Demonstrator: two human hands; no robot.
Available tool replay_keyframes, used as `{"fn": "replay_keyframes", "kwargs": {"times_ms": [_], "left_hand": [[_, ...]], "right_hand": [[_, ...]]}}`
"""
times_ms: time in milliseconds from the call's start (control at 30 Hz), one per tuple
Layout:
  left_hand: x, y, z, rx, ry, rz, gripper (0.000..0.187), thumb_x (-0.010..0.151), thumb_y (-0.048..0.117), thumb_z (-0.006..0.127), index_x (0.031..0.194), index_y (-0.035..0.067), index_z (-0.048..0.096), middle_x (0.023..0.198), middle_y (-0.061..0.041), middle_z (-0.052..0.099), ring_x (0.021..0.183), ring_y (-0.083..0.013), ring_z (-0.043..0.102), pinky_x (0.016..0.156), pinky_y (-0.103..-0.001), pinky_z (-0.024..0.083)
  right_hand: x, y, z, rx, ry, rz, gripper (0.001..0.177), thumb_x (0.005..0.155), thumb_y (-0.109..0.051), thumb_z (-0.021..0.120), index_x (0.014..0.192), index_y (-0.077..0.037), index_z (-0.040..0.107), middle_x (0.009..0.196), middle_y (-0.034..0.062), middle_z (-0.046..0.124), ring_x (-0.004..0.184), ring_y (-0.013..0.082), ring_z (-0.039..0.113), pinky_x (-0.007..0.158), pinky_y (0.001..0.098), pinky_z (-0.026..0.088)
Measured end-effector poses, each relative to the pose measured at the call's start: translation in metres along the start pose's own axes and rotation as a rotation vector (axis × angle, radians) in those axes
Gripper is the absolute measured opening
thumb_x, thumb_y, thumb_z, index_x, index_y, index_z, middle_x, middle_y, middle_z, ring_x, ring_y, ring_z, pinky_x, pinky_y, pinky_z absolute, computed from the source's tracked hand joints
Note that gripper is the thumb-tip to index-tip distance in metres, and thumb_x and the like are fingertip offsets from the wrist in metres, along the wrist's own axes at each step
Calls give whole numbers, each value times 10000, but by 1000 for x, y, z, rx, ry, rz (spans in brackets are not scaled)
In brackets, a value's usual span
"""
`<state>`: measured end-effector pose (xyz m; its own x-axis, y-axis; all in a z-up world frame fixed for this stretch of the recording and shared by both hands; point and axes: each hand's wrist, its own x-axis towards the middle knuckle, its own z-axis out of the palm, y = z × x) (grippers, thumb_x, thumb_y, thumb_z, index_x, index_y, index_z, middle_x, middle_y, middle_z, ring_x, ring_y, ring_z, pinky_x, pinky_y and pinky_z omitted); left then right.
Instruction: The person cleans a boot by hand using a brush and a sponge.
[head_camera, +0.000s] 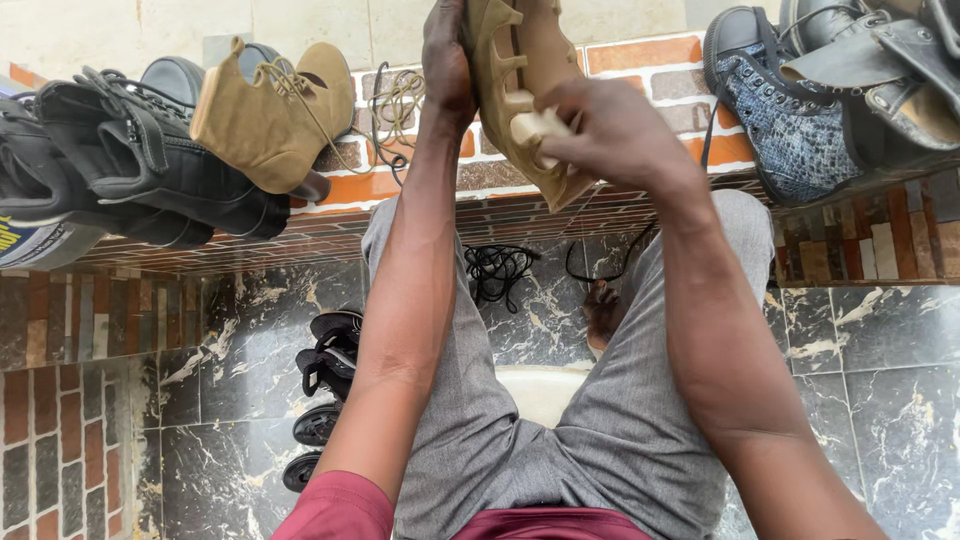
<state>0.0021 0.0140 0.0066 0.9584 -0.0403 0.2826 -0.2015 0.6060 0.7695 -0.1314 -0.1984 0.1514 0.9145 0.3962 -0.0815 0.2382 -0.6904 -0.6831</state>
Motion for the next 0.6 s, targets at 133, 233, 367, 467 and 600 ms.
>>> {"fn": "replay_keyframes", "kwargs": {"times_ms": [133,233,367,467,600], "left_hand": [[4,2,-18,-24,0,53,431,1108,360,406,1170,2,638,1082,-121,698,965,-215,690,890,-391,592],[7,5,-27,-30,-37,101,395,1114,338,403,1128,19,636,1042,-97,691,940,-197,684,871,-391,592],[6,9,-32,12,-40,181,316,1111,268,414,1066,44,633,981,-75,685,887,-182,678,814,-387,581],[3,10,-34,-37,-110,184,381,1128,291,378,1035,42,651,967,-72,687,887,-181,674,810,-381,574],[4,12,-38,-78,-55,108,444,1085,349,351,1020,38,661,965,-83,697,899,-188,684,828,-383,586]], "right_hand": [[-27,20,-38,471,257,-324,383,1098,-236,618,1384,15,568,1261,198,685,1055,323,761,900,427,706],[-17,28,-39,1104,272,-513,393,1041,-217,570,1399,-105,453,1302,161,633,1162,332,730,899,465,707],[1,50,-17,1166,250,-442,486,998,-299,575,1420,-89,458,1316,141,586,1188,319,717,900,503,695],[9,60,-7,1137,236,-441,393,1135,-364,554,1357,-39,551,1188,173,621,1039,315,720,812,513,679],[3,40,-15,1074,174,-430,465,1152,-429,462,1332,-21,597,1184,164,653,1018,259,730,733,413,661]]}}
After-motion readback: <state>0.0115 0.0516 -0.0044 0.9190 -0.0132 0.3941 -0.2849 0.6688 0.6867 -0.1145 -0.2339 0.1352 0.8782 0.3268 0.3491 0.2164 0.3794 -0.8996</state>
